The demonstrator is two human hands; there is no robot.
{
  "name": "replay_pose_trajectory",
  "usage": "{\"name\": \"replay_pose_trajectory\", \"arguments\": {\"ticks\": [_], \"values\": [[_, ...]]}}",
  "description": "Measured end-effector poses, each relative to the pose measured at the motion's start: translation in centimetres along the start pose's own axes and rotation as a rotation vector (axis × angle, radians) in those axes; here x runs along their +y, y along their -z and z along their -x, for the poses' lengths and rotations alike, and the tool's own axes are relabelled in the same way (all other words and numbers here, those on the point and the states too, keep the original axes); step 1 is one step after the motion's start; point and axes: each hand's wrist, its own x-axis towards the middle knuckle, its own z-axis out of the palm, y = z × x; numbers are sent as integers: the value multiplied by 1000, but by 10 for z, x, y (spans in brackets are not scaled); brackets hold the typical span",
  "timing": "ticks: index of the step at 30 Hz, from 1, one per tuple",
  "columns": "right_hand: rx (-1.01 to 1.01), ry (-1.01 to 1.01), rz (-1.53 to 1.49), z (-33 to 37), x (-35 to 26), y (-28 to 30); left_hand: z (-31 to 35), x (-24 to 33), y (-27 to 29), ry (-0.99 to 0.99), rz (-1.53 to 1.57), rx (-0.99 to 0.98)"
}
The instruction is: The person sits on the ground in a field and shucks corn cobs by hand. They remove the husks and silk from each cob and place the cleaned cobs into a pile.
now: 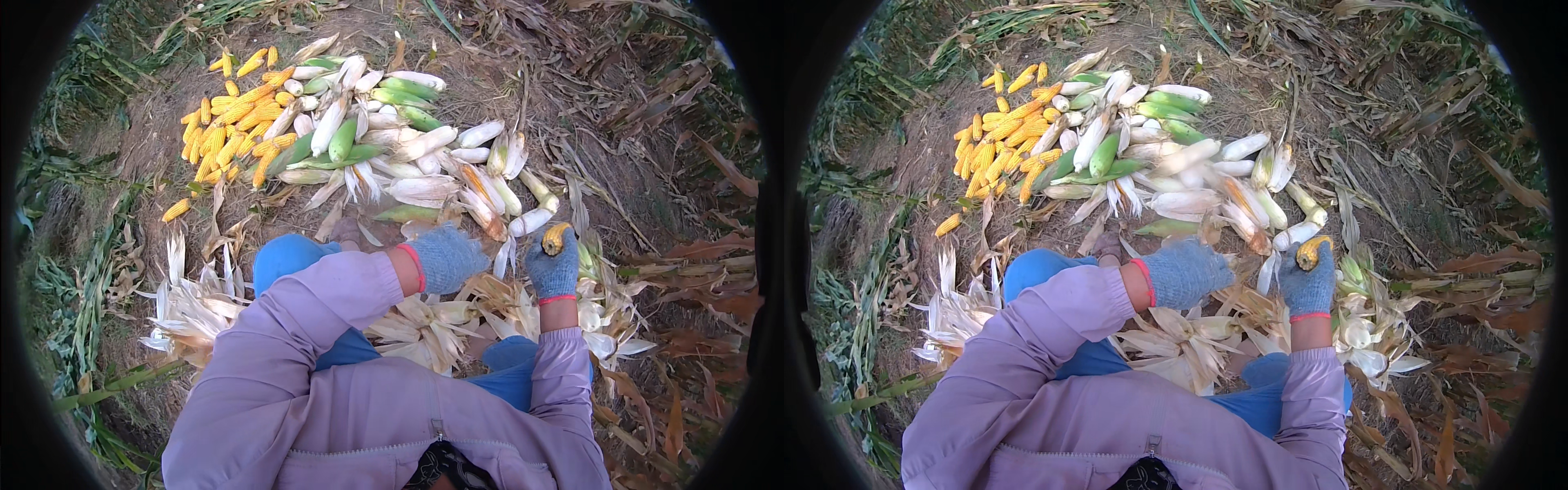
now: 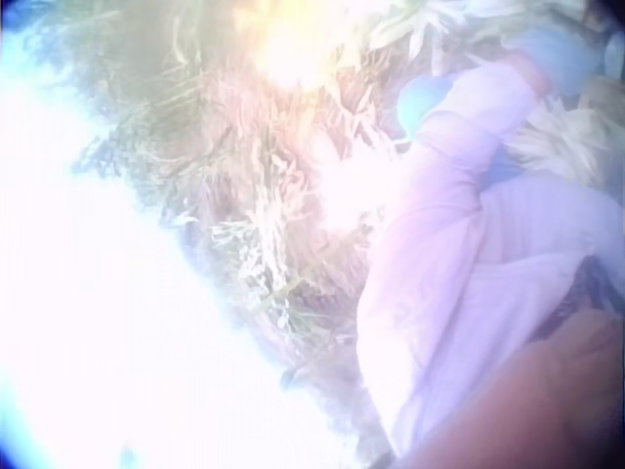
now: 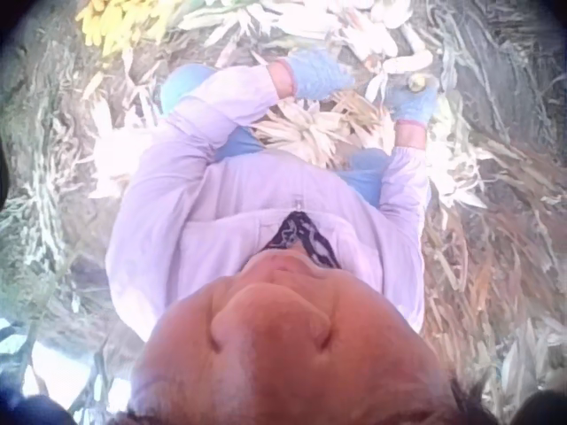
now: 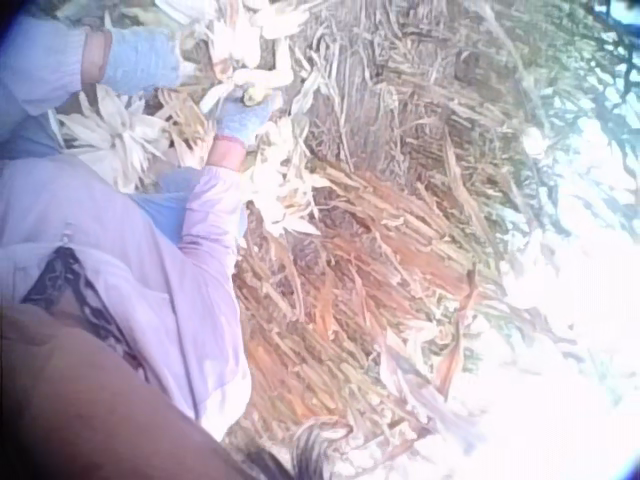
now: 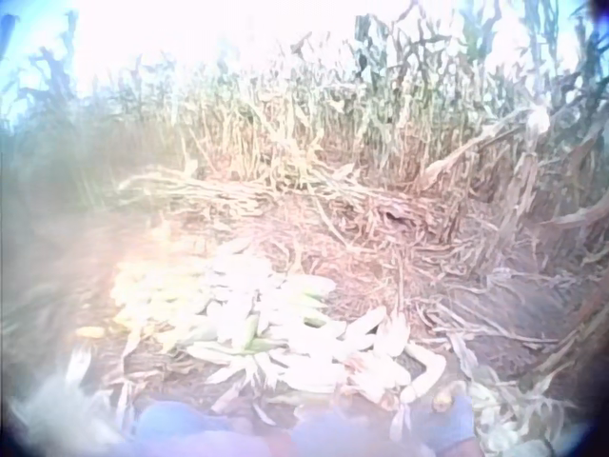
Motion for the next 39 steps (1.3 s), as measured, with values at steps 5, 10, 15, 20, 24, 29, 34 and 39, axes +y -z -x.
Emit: {"name": "replay_pose_trajectory", "arguments": {"ticks": [5,10,15,20,24,29,34,39], "values": [[-101,127,285,3,16,-18,6,1,3,38,-14,-178],[-989,278,1050,94,52,-99,18,-1,2,36,6,-91],[-708,278,1221,57,37,-82,8,-13,-9,-30,-9,-3],[-496,423,1918,-19,46,7,9,-7,11,-37,-87,-87],[-478,360,1851,-61,68,102,-2,3,22,-137,16,-64],[-99,230,1719,-110,49,157,-20,-3,10,-145,30,-25],[401,384,2062,-166,1,215,-43,-8,10,-104,18,15],[279,206,2556,-194,-4,263,-57,-17,2,48,26,-234]]}}
